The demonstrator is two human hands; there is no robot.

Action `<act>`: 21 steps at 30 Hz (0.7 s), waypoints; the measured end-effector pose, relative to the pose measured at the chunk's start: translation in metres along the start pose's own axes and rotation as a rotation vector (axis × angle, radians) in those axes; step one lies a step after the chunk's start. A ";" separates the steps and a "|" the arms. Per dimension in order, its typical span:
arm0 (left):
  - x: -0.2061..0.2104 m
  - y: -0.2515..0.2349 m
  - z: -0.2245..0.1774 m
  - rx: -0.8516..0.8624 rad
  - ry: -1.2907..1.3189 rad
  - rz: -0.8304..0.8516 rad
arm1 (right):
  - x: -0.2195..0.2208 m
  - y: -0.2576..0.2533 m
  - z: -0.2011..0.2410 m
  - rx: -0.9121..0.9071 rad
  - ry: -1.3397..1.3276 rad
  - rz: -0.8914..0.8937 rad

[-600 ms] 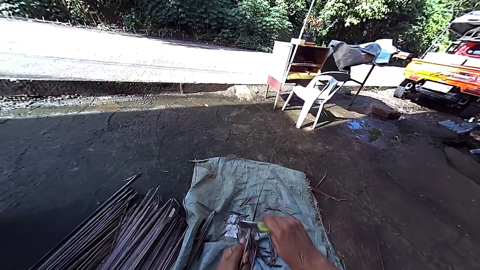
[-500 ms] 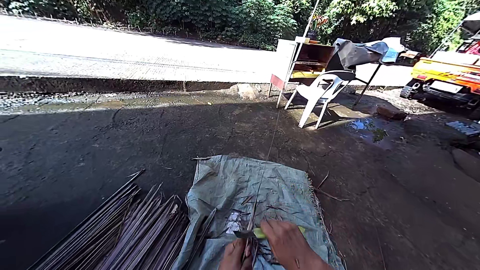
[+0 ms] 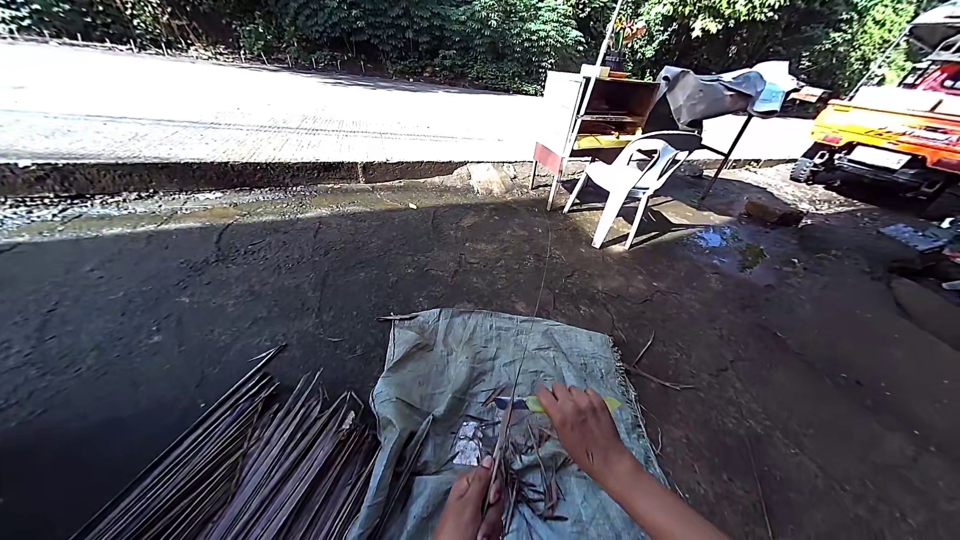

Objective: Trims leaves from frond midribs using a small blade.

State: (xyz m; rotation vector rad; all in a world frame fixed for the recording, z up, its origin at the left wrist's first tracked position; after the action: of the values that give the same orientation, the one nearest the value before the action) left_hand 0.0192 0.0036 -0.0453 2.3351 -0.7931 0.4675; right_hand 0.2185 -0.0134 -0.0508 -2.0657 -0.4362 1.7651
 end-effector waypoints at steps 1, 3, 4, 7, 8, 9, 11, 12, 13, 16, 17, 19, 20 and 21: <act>0.001 0.002 0.001 -0.009 -0.008 0.003 | -0.004 -0.004 -0.006 0.079 -0.032 0.122; 0.001 0.005 0.003 -0.022 -0.027 0.030 | -0.010 -0.017 -0.025 0.257 -0.091 0.390; 0.000 0.007 0.004 -0.025 -0.031 0.047 | -0.010 -0.021 -0.035 0.307 -0.095 0.428; -0.003 0.009 0.004 -0.044 0.007 0.072 | -0.011 -0.021 -0.044 0.342 -0.116 0.350; -0.003 0.009 0.003 -0.055 0.032 0.067 | -0.012 -0.018 -0.040 0.313 -0.131 0.307; -0.003 0.009 0.002 -0.067 0.057 0.059 | -0.013 -0.013 -0.032 0.272 -0.162 0.281; -0.002 0.009 -0.002 -0.087 0.106 0.043 | -0.013 0.002 -0.008 0.123 -0.218 0.167; -0.002 0.009 -0.003 -0.087 0.144 0.049 | -0.010 0.011 0.004 0.024 -0.228 0.069; -0.002 0.009 -0.004 -0.085 0.194 0.066 | -0.009 0.018 0.014 -0.053 -0.242 0.012; -0.008 0.008 -0.004 -0.116 0.404 0.165 | -0.005 0.022 0.021 -0.126 -0.212 -0.044; -0.010 0.007 -0.004 -0.138 0.471 0.190 | -0.002 0.019 0.016 -0.119 -0.186 -0.045; -0.012 0.005 -0.004 -0.171 0.540 0.206 | 0.004 0.014 0.006 -0.108 -0.142 -0.036; -0.012 0.004 -0.005 -0.180 0.557 0.201 | 0.006 0.012 0.004 -0.100 -0.125 -0.023; -0.011 0.004 -0.005 -0.190 0.567 0.192 | 0.005 0.011 0.004 -0.072 -0.131 0.023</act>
State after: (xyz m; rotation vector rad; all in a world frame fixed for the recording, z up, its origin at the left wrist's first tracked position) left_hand 0.0078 0.0096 -0.0453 1.8197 -0.7417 1.0318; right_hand 0.2150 -0.0202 -0.0613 -2.0180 -0.5231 1.9320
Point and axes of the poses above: each hand's wrist, its own y-axis away from the middle knuckle, its own x-axis out of the palm, z = x × y, the point moved 1 cm from there along -y, towards the middle knuckle, and after that the axes turned 4 degrees about y, right-handed, at the moved point
